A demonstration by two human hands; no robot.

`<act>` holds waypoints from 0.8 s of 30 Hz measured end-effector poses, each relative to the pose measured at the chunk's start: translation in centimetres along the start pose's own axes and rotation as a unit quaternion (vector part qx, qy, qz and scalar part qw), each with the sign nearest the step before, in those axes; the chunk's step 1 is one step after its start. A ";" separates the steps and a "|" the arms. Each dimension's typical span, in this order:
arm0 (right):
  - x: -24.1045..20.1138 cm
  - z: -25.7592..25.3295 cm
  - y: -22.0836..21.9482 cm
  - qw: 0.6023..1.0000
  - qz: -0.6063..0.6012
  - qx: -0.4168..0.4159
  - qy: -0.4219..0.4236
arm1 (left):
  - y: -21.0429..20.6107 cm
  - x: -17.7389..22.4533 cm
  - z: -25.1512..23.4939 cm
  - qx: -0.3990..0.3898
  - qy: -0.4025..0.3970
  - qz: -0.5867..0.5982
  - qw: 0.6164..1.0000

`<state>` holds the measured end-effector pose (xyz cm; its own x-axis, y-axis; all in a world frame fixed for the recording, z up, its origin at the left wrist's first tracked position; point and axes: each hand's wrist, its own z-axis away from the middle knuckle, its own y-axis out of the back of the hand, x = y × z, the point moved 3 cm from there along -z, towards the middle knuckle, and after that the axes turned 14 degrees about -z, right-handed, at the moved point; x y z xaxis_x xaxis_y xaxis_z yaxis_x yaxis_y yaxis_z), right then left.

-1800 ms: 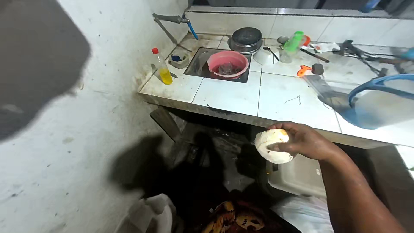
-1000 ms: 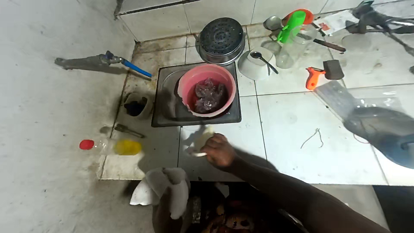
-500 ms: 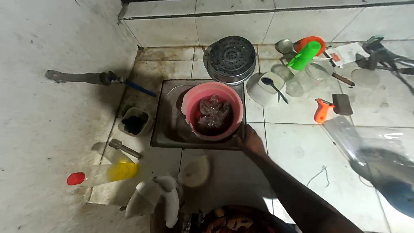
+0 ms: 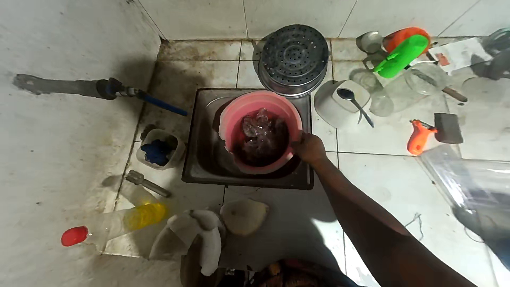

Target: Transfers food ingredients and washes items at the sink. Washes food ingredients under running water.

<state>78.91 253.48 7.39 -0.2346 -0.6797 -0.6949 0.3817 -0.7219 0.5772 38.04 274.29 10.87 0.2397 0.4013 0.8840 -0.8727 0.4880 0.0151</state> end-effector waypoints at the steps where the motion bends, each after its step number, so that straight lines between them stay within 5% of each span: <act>1: 0.2 0.0 -0.4 1.000 -0.011 -0.008 -0.009 | -0.2 0.2 -0.6 0.009 -0.009 -0.004 1.000; 11: 0.4 3.2 -4.7 0.960 -0.232 -0.040 -0.148 | -0.7 1.7 -2.3 0.031 -0.012 -0.055 0.998; 17: 1.4 3.2 -6.8 0.883 -0.440 -0.043 -0.158 | -1.3 5.3 -4.8 0.053 -0.059 -0.200 0.977; 21: 1.0 5.2 -6.2 0.836 -0.526 -0.093 -0.126 | -2.2 9.3 -5.8 0.042 -0.115 -0.382 0.916; 24: 1.3 5.5 -6.1 0.830 -0.535 -0.098 -0.121 | -2.5 12.3 -5.9 0.037 -0.177 -0.583 0.792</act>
<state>71.36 256.31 5.36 -0.6967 0.3144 -0.6448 -0.0282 -0.9101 -0.4134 45.74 282.62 18.96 0.7788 -0.5369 0.3243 -0.1714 0.3152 0.9334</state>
